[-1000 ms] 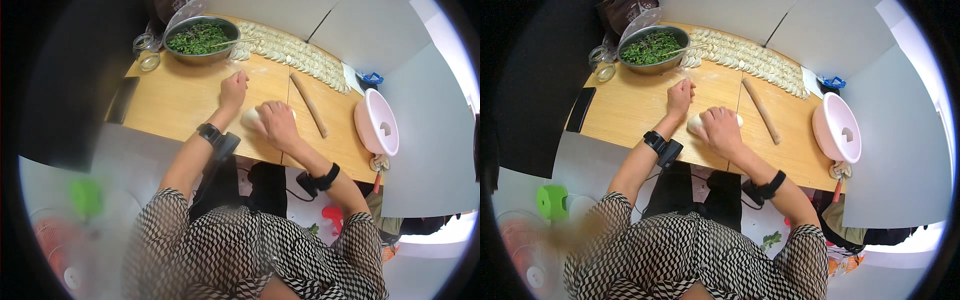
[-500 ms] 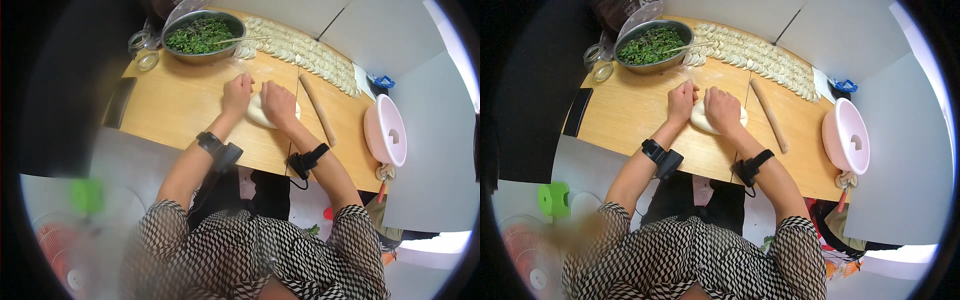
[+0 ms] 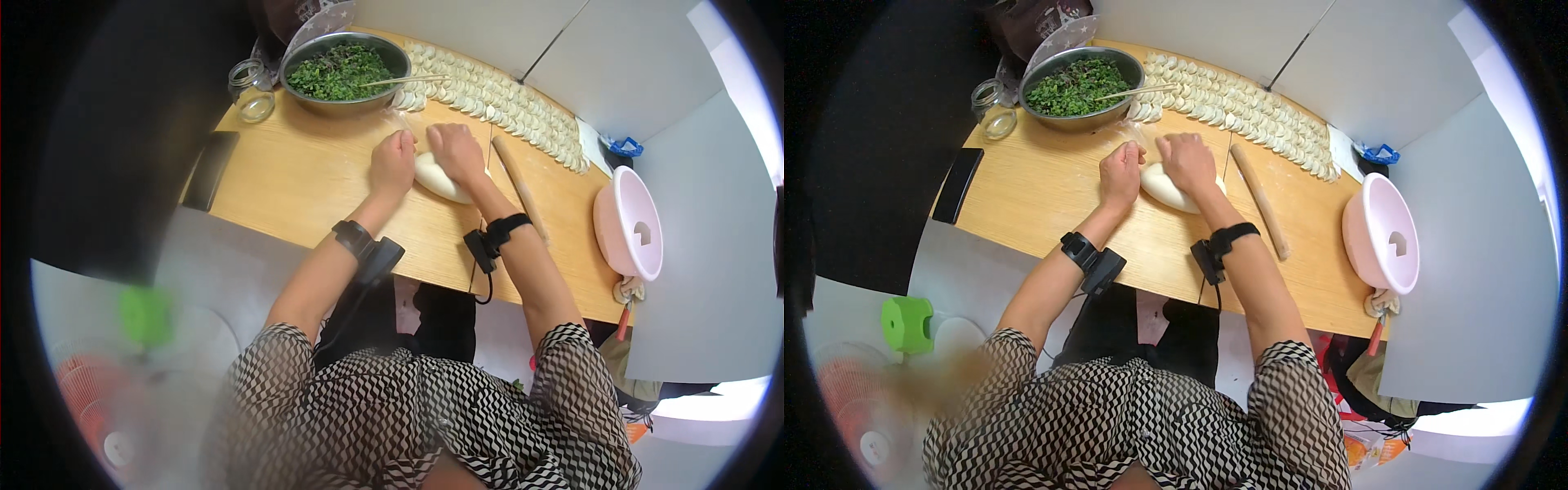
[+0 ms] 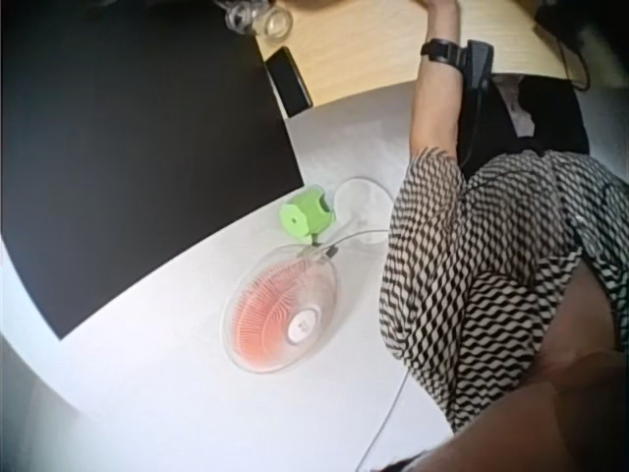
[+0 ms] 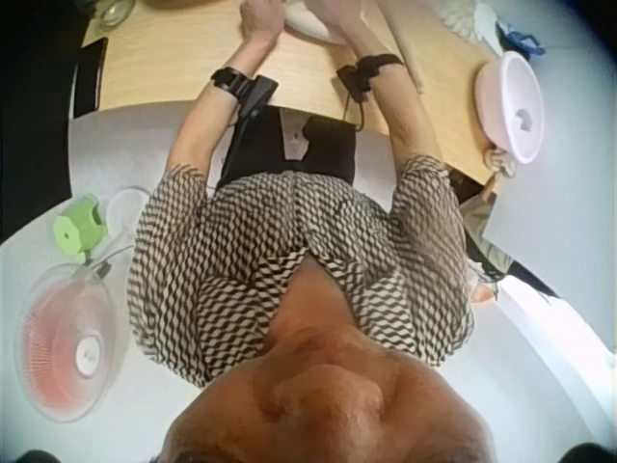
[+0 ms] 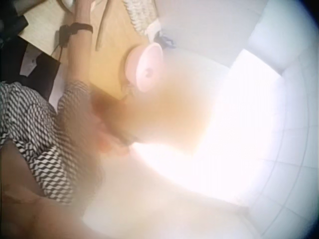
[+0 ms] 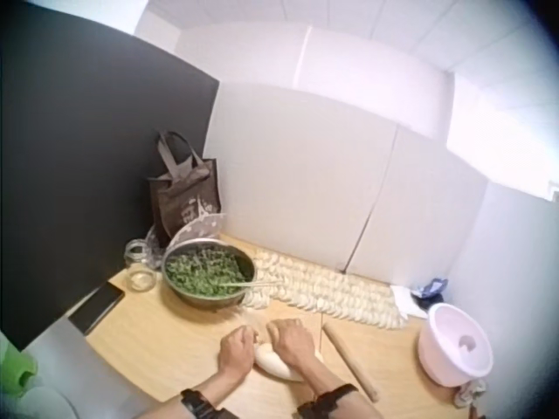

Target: Knead a large piece of dough on a wooden table.

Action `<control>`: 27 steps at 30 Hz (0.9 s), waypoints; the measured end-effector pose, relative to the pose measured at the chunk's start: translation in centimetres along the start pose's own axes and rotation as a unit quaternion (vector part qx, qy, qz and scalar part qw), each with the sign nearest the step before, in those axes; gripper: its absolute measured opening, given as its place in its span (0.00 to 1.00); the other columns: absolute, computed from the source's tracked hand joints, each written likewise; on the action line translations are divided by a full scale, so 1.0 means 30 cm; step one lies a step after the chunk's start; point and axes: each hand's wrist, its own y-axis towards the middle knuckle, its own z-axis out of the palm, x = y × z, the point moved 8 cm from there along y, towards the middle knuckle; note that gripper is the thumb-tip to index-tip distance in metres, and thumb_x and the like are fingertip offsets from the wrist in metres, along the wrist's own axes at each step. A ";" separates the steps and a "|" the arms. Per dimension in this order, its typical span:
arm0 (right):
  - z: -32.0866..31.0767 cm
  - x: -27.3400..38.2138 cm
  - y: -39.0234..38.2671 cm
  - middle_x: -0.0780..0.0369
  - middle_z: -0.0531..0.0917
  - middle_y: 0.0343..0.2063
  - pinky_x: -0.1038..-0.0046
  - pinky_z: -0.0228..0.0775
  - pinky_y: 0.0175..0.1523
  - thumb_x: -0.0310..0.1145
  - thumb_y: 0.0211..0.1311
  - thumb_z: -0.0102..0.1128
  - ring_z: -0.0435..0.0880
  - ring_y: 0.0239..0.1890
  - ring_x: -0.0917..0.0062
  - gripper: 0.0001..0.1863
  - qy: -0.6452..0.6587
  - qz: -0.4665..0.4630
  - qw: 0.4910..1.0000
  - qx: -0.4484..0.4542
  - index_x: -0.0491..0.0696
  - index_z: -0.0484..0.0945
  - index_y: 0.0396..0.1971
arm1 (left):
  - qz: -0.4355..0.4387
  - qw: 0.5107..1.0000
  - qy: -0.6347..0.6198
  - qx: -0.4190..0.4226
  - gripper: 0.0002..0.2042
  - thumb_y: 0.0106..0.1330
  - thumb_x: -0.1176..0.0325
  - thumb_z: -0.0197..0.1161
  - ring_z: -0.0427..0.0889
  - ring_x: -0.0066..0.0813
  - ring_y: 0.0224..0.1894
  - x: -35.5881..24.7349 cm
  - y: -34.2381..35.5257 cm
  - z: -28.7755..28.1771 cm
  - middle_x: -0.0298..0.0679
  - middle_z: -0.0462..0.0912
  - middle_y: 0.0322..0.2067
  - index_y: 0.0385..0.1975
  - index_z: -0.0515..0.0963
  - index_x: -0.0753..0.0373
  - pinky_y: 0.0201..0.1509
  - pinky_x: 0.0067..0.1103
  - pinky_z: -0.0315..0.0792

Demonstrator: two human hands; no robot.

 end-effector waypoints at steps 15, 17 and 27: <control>-0.147 0.247 -0.524 0.60 0.70 0.28 0.65 0.61 0.40 0.42 0.54 0.60 0.71 0.34 0.67 0.12 -0.060 -0.213 0.972 -0.073 0.49 0.72 0.28 | -0.027 0.999 -0.015 0.024 0.18 0.69 0.60 0.43 0.79 0.43 0.27 0.042 0.007 0.016 0.44 0.79 0.21 0.25 0.77 0.64 0.34 0.34 0.70; -0.128 0.227 -0.491 0.59 0.71 0.26 0.64 0.64 0.37 0.40 0.55 0.58 0.72 0.33 0.66 0.11 -0.065 -0.187 0.977 -0.085 0.49 0.72 0.26 | -0.039 0.999 -0.020 0.030 0.19 0.69 0.59 0.43 0.79 0.43 0.27 0.046 0.008 0.017 0.45 0.79 0.21 0.25 0.77 0.64 0.34 0.33 0.70; -0.119 0.074 -0.155 0.55 0.78 0.25 0.59 0.72 0.33 0.36 0.63 0.49 0.79 0.30 0.61 0.13 -0.032 -0.040 0.992 -0.119 0.45 0.74 0.24 | -0.026 0.999 -0.004 0.026 0.18 0.71 0.60 0.44 0.75 0.25 0.21 0.015 -0.007 0.000 0.39 0.77 0.18 0.26 0.76 0.66 0.28 0.23 0.68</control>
